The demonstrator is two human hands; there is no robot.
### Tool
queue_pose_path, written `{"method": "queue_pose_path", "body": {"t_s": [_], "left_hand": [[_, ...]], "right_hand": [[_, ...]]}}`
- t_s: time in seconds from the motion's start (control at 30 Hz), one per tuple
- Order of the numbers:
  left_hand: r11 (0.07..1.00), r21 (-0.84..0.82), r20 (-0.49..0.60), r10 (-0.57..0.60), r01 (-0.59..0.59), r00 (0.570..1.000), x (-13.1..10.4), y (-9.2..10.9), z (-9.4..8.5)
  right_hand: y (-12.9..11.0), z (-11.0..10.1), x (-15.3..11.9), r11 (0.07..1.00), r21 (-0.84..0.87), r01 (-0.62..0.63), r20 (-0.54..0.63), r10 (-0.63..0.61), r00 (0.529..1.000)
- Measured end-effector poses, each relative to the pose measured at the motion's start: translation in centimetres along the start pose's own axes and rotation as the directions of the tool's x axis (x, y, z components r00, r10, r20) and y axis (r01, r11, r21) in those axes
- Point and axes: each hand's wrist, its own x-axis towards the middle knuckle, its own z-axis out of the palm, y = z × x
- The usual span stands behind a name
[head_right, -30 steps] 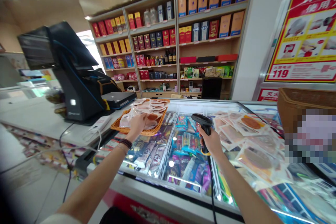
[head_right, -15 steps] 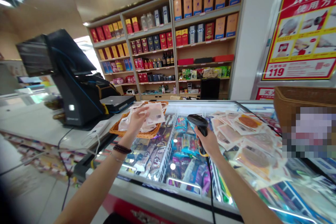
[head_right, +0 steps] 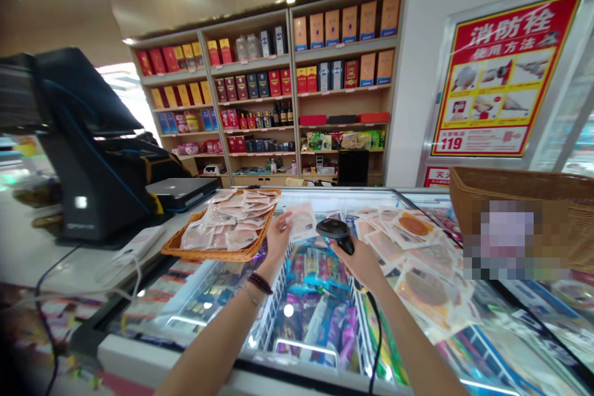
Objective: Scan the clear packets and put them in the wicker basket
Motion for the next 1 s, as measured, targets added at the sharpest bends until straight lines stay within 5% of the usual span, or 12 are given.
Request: {"method": "queue_pose_path", "body": {"t_s": [0.23, 0.8, 1.0], "left_hand": [[0.983, -0.137, -0.070, -0.135, 0.124, 0.988, -0.6, -3.3, -0.6], [0.963, -0.210, -0.083, -0.190, 0.169, 0.978, -0.9, -3.0, -0.6], [0.955, -0.204, -0.094, -0.238, 0.216, 0.967, -0.7, -2.7, -0.5]], "right_hand": [[0.9, 0.4, 0.1, 0.997, -0.067, -0.048, 0.053, 0.051, 0.997], [0.2, 0.6, -0.3, 0.994, -0.102, -0.050, 0.100, 0.060, 0.993], [0.0, -0.7, -0.3, 0.998, 0.029, -0.052, 0.084, 0.049, 0.995]]}}
